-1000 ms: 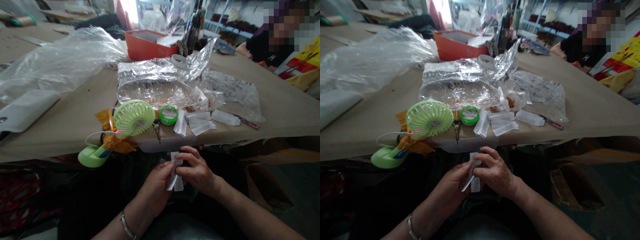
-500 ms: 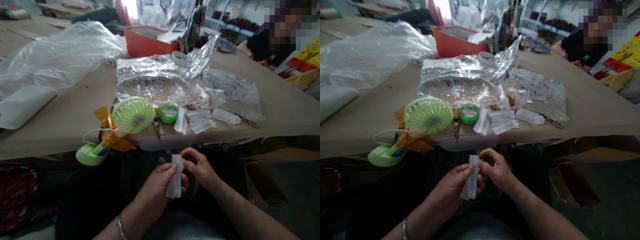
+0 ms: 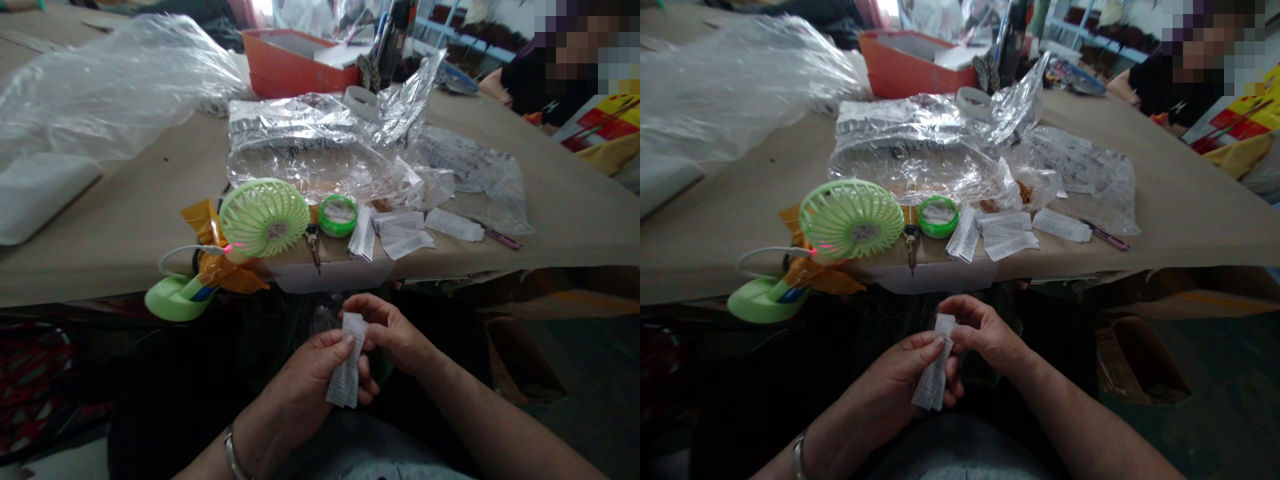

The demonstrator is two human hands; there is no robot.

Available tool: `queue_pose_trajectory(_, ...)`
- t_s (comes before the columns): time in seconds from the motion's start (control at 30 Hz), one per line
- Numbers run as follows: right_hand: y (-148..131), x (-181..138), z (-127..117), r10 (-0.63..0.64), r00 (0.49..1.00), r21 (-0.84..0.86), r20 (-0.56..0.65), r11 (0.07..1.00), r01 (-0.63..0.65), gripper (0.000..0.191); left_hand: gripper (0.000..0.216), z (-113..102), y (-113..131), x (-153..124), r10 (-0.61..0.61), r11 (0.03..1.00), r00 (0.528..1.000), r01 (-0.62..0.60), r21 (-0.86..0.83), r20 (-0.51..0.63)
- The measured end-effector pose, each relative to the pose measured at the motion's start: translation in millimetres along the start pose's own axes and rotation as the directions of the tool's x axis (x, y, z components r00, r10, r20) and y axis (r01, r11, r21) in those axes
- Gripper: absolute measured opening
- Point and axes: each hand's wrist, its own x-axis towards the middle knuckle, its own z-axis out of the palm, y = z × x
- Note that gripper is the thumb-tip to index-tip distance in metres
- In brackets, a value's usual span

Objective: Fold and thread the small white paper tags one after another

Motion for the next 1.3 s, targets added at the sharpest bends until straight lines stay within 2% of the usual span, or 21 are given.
queue_pose_trajectory(0.1,2.7,0.2,-7.2,0.103,0.964,0.081,0.245,0.989,-0.127,0.061,0.026,-0.6,-1.6,-1.2,-0.022,1.000,0.998,0.022,0.009,0.057)
queue_pose_trajectory(0.2,5.1,1.4,-8.7,0.132,0.915,0.086,0.382,0.980,-0.177,0.054,0.023,0.0,-4.5,-1.9,-0.042,0.999,0.993,0.043,-0.004,0.107)
queue_pose_trajectory(0.33,9.5,3.7,-3.0,0.102,0.931,0.159,0.351,0.973,-0.166,0.031,0.023,0.8,-8.5,-1.8,-0.052,0.999,0.994,0.051,0.014,0.101)
queue_pose_trajectory(0.43,12.0,3.2,0.3,0.101,0.943,0.160,0.317,0.974,-0.158,0.028,0.033,1.3,-9.4,-2.0,-0.075,0.995,0.994,0.068,0.079,0.083)
queue_pose_trajectory(0.53,8.3,-0.8,1.2,0.092,0.967,0.046,0.239,0.993,-0.106,0.037,0.032,1.0,-8.3,-3.2,-0.040,0.995,0.998,0.036,0.088,0.046)
queue_pose_trajectory(0.6,1.0,-5.2,2.0,0.021,0.990,-0.139,0.138,0.990,-0.002,0.041,0.028,0.7,-6.7,-4.3,-0.003,0.997,1.000,0.003,0.071,0.005)
queue_pose_trajectory(0.67,-8.1,-9.9,3.5,-0.139,0.988,-0.400,0.064,0.904,0.153,0.038,0.025,0.7,-4.7,-5.3,0.022,0.998,0.999,-0.021,0.059,-0.029)
queue_pose_trajectory(0.77,-18.1,-14.8,6.0,-0.349,0.930,-0.693,0.117,0.642,0.328,0.036,0.024,1.3,-2.4,-6.3,0.042,0.997,0.998,-0.039,0.060,-0.053)
queue_pose_trajectory(0.83,-19.5,-15.7,7.5,-0.380,0.910,-0.758,0.167,0.541,0.364,0.037,0.024,1.7,-1.9,-6.3,0.047,0.997,0.997,-0.042,0.069,-0.064)
queue_pose_trajectory(0.93,-16.3,-15.2,9.9,-0.365,0.914,-0.792,0.175,0.499,0.351,0.034,0.024,1.7,-2.0,-5.4,0.046,0.997,0.995,-0.040,0.070,-0.088)
queue_pose_trajectory(1.03,-12.6,-15.8,12.5,-0.354,0.925,-0.792,0.141,0.520,0.319,0.032,0.024,1.7,-1.8,-4.3,0.041,0.997,0.995,-0.036,0.063,-0.090)
queue_pose_trajectory(1.1,-10.9,-16.2,13.7,-0.342,0.935,-0.773,0.097,0.566,0.287,0.035,0.025,1.9,-1.7,-4.1,0.049,0.997,0.995,-0.043,0.062,-0.092)
queue_pose_trajectory(1.2,-8.6,-13.1,13.4,-0.293,0.956,-0.666,-0.025,0.718,0.202,0.037,0.025,2.3,-2.1,-4.9,0.079,0.995,0.991,-0.072,0.062,-0.109)
queue_pose_trajectory(1.3,-7.3,-3.9,12.3,-0.166,0.977,-0.480,-0.131,0.873,0.084,0.022,0.026,1.7,-3.1,-5.3,0.101,0.993,0.986,-0.093,0.068,-0.133)
